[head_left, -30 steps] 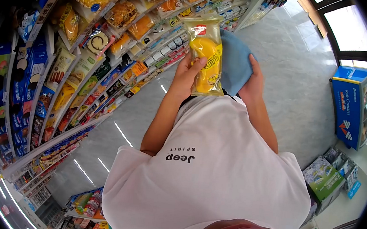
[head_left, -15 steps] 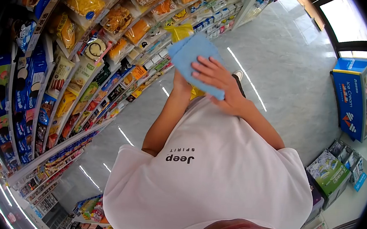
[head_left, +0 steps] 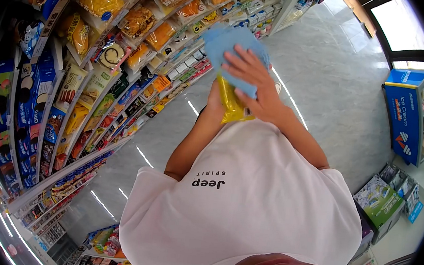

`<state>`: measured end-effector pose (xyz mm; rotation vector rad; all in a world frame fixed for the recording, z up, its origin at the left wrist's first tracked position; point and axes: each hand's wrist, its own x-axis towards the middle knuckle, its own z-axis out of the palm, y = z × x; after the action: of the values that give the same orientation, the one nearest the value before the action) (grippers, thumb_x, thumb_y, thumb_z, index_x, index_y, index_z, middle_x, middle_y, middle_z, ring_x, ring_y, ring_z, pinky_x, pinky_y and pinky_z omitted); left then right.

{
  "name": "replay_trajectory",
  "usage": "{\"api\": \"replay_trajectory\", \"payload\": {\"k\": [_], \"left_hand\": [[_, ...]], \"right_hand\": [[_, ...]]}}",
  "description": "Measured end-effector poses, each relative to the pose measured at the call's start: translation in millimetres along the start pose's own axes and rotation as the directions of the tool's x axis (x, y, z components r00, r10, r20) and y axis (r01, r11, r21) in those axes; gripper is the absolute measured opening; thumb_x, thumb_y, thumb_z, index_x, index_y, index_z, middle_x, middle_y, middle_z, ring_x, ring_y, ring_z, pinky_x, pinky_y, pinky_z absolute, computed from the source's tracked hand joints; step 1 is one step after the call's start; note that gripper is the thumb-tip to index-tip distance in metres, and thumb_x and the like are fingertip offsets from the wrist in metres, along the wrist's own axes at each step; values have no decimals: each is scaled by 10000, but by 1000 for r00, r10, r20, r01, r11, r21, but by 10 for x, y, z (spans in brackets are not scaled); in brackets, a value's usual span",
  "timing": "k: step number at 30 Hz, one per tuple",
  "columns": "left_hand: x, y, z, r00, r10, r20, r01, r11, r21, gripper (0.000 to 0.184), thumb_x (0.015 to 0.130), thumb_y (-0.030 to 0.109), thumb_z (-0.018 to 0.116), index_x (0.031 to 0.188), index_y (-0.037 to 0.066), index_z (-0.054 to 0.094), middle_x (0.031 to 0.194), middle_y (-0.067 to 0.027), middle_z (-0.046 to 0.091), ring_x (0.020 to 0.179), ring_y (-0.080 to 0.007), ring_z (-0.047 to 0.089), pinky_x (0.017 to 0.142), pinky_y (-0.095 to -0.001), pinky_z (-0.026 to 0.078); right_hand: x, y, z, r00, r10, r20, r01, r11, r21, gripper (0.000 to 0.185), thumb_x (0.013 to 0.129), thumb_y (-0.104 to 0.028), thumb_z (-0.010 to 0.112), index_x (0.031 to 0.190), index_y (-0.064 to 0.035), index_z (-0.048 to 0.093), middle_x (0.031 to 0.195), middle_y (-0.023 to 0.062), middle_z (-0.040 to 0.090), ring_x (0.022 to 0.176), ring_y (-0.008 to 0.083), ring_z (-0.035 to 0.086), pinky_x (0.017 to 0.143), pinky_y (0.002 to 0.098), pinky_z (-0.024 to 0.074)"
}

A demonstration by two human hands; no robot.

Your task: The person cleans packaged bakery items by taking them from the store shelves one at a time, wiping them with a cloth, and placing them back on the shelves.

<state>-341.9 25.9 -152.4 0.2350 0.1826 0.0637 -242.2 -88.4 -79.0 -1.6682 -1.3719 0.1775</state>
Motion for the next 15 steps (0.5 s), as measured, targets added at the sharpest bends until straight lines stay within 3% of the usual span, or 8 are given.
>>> {"api": "replay_trajectory", "payload": {"k": [4,6,8,10,11,12,13,15], "left_hand": [[44,45,460,993,-34,114,36,999,-16,548,1052,400,395,1491,74,360,1439,-129,486,1306,-281,513,1096,-440,435],[26,46,414,998,-44,51,41,996,76,574,1051,422,383,1501,70,338,1469,-130,455,1342,-291,475,1124,-436,400],[13,66,171,992,-17,-129,50,964,263,630,1049,471,360,1524,62,296,1527,-135,395,1405,-309,405,1178,-428,334],[169,90,236,990,-26,138,2,986,167,665,1040,536,310,1574,148,222,1617,-135,253,1499,-295,241,1221,-501,210],[244,84,188,989,-50,137,46,998,30,659,1040,542,301,1581,176,212,1627,-134,234,1509,-288,217,1220,-524,194],[279,89,157,990,-48,134,45,999,25,646,1038,553,282,1585,221,201,1637,-132,209,1521,-281,180,1212,-565,171],[314,98,139,990,-46,132,44,999,20,634,1036,564,264,1590,265,190,1646,-129,185,1533,-273,143,1204,-605,149],[302,89,93,972,-26,232,54,992,-118,615,1047,539,253,1585,246,198,1654,-126,169,1538,-279,126,1209,-600,132]], "right_hand": [[-98,-8,-6,971,-177,158,179,984,1,439,925,-228,555,1332,-78,628,1481,102,520,1472,332,339,1221,520,165],[26,68,-64,997,-55,59,55,998,7,428,917,-225,542,1307,-86,648,1470,90,534,1466,319,354,1225,509,166],[118,181,-40,993,72,-89,-65,995,82,433,903,-222,543,1301,-94,654,1470,84,534,1466,313,355,1225,504,170],[42,19,-56,993,-62,104,60,998,21,432,920,-222,534,1315,-85,644,1472,76,534,1460,320,363,1224,509,174],[-3,-50,-63,970,-139,198,133,990,40,431,929,-229,532,1319,-83,640,1473,76,532,1459,324,362,1223,512,175],[-26,-89,-75,933,-214,291,204,977,65,429,938,-236,531,1323,-80,636,1474,76,531,1458,328,361,1223,515,176],[-23,-111,-96,923,-229,310,220,973,64,436,922,-225,545,1326,-86,636,1467,72,536,1454,334,362,1222,518,189],[-14,-2,-10,984,-66,166,48,993,109,452,888,-217,566,1318,-101,644,1458,68,543,1454,331,363,1220,517,200]]}}
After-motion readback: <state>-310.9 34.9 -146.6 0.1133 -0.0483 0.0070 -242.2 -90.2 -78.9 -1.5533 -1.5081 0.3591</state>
